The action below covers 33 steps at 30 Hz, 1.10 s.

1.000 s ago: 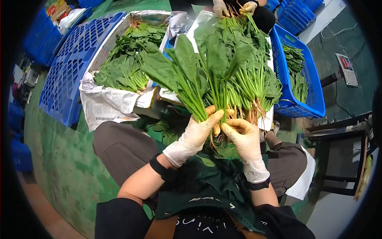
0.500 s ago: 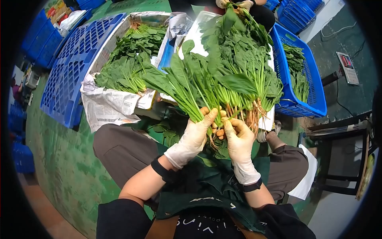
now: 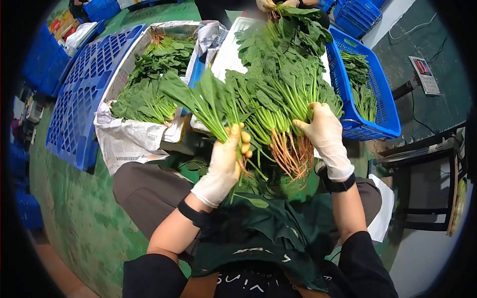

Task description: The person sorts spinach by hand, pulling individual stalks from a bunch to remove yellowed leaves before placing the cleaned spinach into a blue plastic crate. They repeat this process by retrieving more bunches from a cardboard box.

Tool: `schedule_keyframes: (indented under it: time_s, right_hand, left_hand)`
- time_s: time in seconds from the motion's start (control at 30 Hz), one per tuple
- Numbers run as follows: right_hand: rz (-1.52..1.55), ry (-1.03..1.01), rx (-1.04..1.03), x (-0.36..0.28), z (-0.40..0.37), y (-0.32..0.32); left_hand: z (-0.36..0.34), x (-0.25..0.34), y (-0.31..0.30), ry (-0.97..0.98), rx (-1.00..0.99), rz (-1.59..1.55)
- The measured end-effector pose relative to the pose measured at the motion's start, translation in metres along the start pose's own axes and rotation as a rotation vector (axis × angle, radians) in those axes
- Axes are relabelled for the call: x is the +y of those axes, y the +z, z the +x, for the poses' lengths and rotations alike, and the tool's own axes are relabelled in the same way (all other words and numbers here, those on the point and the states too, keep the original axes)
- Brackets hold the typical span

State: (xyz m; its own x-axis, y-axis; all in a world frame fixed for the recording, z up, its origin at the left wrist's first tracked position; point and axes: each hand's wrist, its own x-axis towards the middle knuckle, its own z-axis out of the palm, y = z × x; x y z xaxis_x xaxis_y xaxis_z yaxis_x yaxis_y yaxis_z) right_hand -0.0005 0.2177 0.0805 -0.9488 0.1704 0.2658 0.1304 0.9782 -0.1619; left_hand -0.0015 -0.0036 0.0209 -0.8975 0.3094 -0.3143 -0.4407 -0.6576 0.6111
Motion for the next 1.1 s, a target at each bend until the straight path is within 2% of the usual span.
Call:
schedule_keyframes:
  time_s: [0.03,0.1,0.2,0.3,0.33,0.4,0.47,0.53,0.6,0.7,0.87,0.93,1.0,1.1]
  right_hand:
    - [-0.050,0.015,-0.056,0.000,0.002,0.005]
    - [-0.078,0.061,-0.137,0.001,0.008,0.007]
    - [0.080,0.046,0.035,0.003,0.006,0.001]
    - [0.236,0.084,-0.004,-0.016,-0.008,-0.018]
    - [0.265,0.189,-0.053,-0.024,-0.013,-0.017]
    - [0.016,-0.047,0.018,-0.024,-0.018,-0.002]
    - [0.005,-0.046,-0.037,-0.028,-0.016,0.004]
    - [0.084,-0.069,0.155,-0.036,-0.011,0.007]
    - [0.066,-0.129,0.139,-0.040,-0.005,0.006]
    - [-0.001,-0.022,-0.174,-0.031,0.008,0.011]
    - [-0.024,0.127,-0.221,-0.015,0.023,-0.003]
    - [0.234,0.135,-0.083,0.001,0.024,-0.002]
    - [0.697,0.307,-0.120,0.010,0.029,-0.011]
    - [1.197,0.438,-0.133,0.017,0.031,-0.025]
  left_hand:
    - [-0.003,-0.004,0.006,-0.032,0.068,0.041]
    - [-0.005,-0.005,0.006,-0.082,0.063,0.119]
    - [-0.008,-0.008,0.005,-0.129,0.031,0.125]
    - [-0.008,-0.014,0.012,-0.138,0.025,0.086]
    - [-0.008,-0.016,0.015,-0.114,0.046,0.090]
    - [-0.009,-0.019,0.017,-0.139,0.041,0.081]
    - [-0.011,-0.019,0.019,-0.168,0.112,0.106]
    - [-0.010,-0.020,0.013,-0.159,0.091,0.095]
    - [-0.009,-0.020,0.014,-0.155,0.077,0.070]
    - [-0.008,-0.020,0.012,-0.166,0.082,0.059]
    - [-0.008,-0.015,0.010,-0.137,0.104,0.031]
    - [-0.008,-0.018,0.007,-0.137,0.094,0.002]
    - [-0.009,-0.017,0.008,-0.129,0.085,0.003]
    - [-0.013,-0.014,0.012,-0.135,0.051,0.042]
